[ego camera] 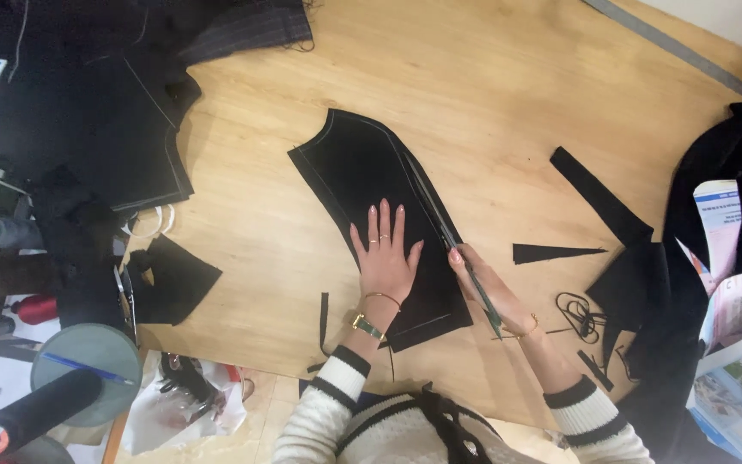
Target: Cutting out a pattern piece from black fabric using large tailor scissors on a cutting table.
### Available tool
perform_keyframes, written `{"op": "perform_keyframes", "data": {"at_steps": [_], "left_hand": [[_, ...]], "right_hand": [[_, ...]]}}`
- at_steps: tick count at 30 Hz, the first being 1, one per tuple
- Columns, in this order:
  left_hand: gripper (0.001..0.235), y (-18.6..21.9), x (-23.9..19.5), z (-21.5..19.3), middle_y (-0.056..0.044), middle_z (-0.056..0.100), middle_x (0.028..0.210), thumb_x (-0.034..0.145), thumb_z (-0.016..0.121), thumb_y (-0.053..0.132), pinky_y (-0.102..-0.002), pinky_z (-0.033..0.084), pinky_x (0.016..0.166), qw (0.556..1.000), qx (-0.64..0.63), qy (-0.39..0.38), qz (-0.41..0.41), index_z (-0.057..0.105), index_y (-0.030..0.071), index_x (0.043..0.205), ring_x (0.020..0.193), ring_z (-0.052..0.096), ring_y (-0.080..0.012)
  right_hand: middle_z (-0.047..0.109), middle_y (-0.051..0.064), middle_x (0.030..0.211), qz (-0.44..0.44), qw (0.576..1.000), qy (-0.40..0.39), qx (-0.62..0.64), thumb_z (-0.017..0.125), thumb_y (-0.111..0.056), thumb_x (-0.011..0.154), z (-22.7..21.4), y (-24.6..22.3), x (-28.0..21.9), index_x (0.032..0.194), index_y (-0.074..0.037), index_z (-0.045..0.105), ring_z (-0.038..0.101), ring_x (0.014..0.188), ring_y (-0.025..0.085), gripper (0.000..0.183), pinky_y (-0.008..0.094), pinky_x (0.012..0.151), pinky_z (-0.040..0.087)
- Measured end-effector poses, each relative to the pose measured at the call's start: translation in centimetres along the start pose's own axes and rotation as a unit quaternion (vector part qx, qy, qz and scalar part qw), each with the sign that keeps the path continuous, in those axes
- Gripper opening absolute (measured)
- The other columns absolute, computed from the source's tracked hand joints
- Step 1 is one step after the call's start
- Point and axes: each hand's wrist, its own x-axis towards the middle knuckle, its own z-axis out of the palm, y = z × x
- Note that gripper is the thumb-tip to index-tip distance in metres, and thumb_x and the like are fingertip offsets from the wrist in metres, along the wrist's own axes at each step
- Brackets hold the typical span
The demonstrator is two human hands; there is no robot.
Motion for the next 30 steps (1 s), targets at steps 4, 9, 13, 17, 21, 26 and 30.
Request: {"op": "perform_keyframes", "data": {"at_steps": [4,9,13,17,21,26,30], "left_hand": [[0.067,-0.1,0.0,0.7,-0.009,0.004,0.172,0.106,0.027,0.058,-0.062,-0.002,0.123,1.000,-0.010,0.026,0.006,0.014,0.025,0.163,0.158,0.001,-0.0262],[0.067,-0.2,-0.2,1.0,-0.008,0.004,0.172,0.105,0.027,0.058,-0.062,-0.002,0.123,0.999,-0.015,0.028,0.004,0.014,0.026,0.163,0.158,0.001,-0.0254],[0.067,-0.1,-0.8,1.4,-0.009,0.006,0.171,0.106,0.031,0.057,-0.063,0.000,0.123,0.999,-0.026,0.038,0.007,0.016,0.024,0.163,0.158,0.004,-0.0257],[0.067,-0.1,0.0,0.7,-0.007,0.009,0.171,0.105,0.028,0.059,-0.061,0.000,0.123,0.999,-0.007,0.042,0.003,0.018,0.026,0.162,0.158,0.004,-0.0253],[0.068,-0.1,-0.3,1.1,-0.009,0.007,0.171,0.105,0.029,0.058,-0.063,-0.001,0.123,0.999,-0.013,0.038,0.008,0.017,0.024,0.162,0.158,0.004,-0.0260],[0.067,-0.3,0.1,1.0,-0.008,0.008,0.171,0.105,0.026,0.059,-0.062,0.000,0.123,0.999,-0.012,0.044,0.007,0.018,0.025,0.162,0.158,0.005,-0.0261],[0.067,-0.4,0.1,1.5,-0.008,0.005,0.172,0.106,0.024,0.059,-0.062,-0.001,0.123,0.999,-0.006,0.051,0.007,0.016,0.025,0.163,0.158,0.002,-0.0262]], "right_hand": [[0.052,0.010,0.077,-0.015,1.000,-0.005,-0.017,0.029,-0.075,0.098,0.1,-1.9,-0.3,0.124,-0.011,0.057,0.060,0.074,0.023,0.075,0.040,0.066,0.055],[0.049,0.005,0.074,-0.026,1.000,-0.003,-0.003,0.027,-0.076,0.099,0.4,-0.9,0.9,0.117,-0.011,0.059,0.057,0.071,0.018,0.075,0.035,0.063,0.056],[0.050,0.004,0.075,-0.021,1.000,-0.009,0.006,0.028,-0.078,0.097,0.7,-1.6,-0.6,0.110,-0.011,0.059,0.056,0.072,0.018,0.074,0.034,0.063,0.054],[0.050,0.006,0.072,-0.043,0.999,-0.015,-0.024,0.027,-0.075,0.098,0.0,-1.8,0.7,0.121,-0.009,0.057,0.057,0.070,0.019,0.076,0.035,0.063,0.054],[0.052,0.006,0.071,-0.046,0.999,-0.012,-0.023,0.027,-0.076,0.098,-0.1,-1.7,1.4,0.119,-0.009,0.058,0.059,0.070,0.020,0.077,0.035,0.063,0.056],[0.054,0.010,0.076,-0.052,0.998,-0.009,-0.023,0.026,-0.075,0.099,-0.3,-1.2,3.0,0.126,-0.007,0.056,0.061,0.076,0.022,0.079,0.039,0.072,0.058],[0.048,0.004,0.073,-0.058,0.998,-0.017,-0.018,0.029,-0.070,0.101,-0.8,-0.4,4.0,0.126,-0.007,0.056,0.054,0.063,0.013,0.073,0.028,0.056,0.051]]}}
